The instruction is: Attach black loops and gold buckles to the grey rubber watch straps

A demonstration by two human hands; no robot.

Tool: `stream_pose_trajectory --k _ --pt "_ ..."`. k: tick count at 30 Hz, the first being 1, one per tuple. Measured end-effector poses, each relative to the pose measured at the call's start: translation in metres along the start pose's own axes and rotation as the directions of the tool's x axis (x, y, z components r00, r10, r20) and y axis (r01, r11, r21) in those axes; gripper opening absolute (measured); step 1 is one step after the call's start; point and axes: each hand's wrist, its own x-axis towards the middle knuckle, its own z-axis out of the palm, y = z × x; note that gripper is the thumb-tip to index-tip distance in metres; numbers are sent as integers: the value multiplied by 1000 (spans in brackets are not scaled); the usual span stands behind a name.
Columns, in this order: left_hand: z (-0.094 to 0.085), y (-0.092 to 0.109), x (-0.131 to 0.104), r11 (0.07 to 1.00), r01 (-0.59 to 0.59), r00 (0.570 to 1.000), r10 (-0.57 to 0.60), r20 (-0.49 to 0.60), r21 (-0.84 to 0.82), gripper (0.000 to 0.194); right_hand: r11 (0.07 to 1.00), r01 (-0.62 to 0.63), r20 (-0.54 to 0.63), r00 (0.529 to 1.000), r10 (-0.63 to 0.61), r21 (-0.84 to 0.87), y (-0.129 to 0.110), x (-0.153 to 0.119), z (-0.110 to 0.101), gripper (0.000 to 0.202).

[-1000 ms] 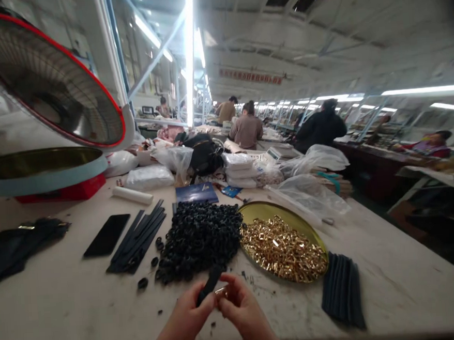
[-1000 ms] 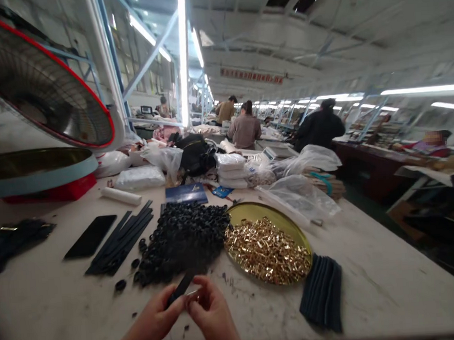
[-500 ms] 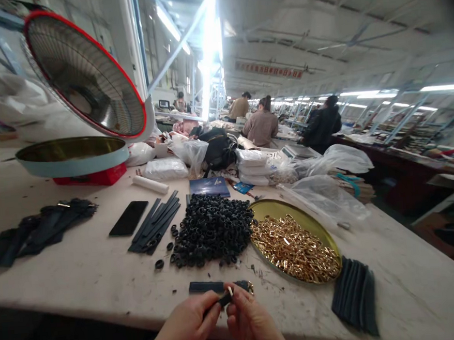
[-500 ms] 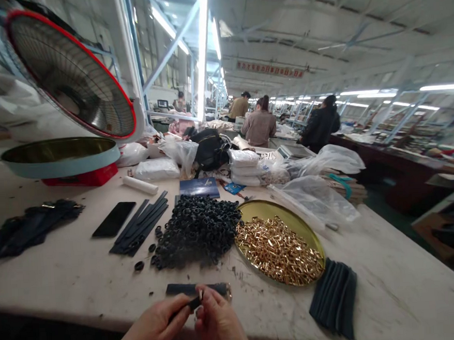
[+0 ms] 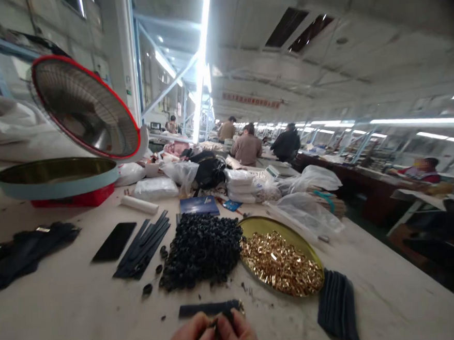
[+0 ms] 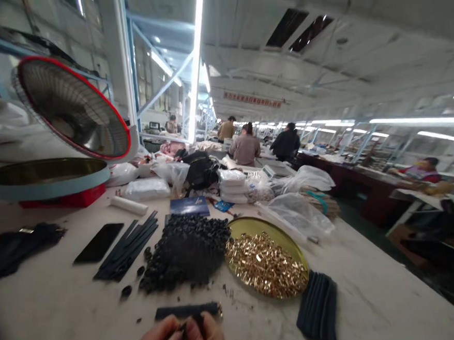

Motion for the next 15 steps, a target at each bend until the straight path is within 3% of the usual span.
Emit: stream_pose_trajectory --k 3,7,9,15 --pt "2 6 -3 994 85 996 -85 1 -64 30 987 -123 -58 990 129 102 -11 -8 2 38" --pt "2 7 -2 962 193 979 -174 107 -194 32 936 -302 78 953 293 181 -17 -7 1 35" --pt "0 9 -1 951 212 972 -180 151 -225 33 929 -323 111 945 307 183 -16 -6 0 34" --pt "-1 10 6 933 241 964 -199 176 -266 33 929 -333 69 943 326 159 -9 5 -5 30"
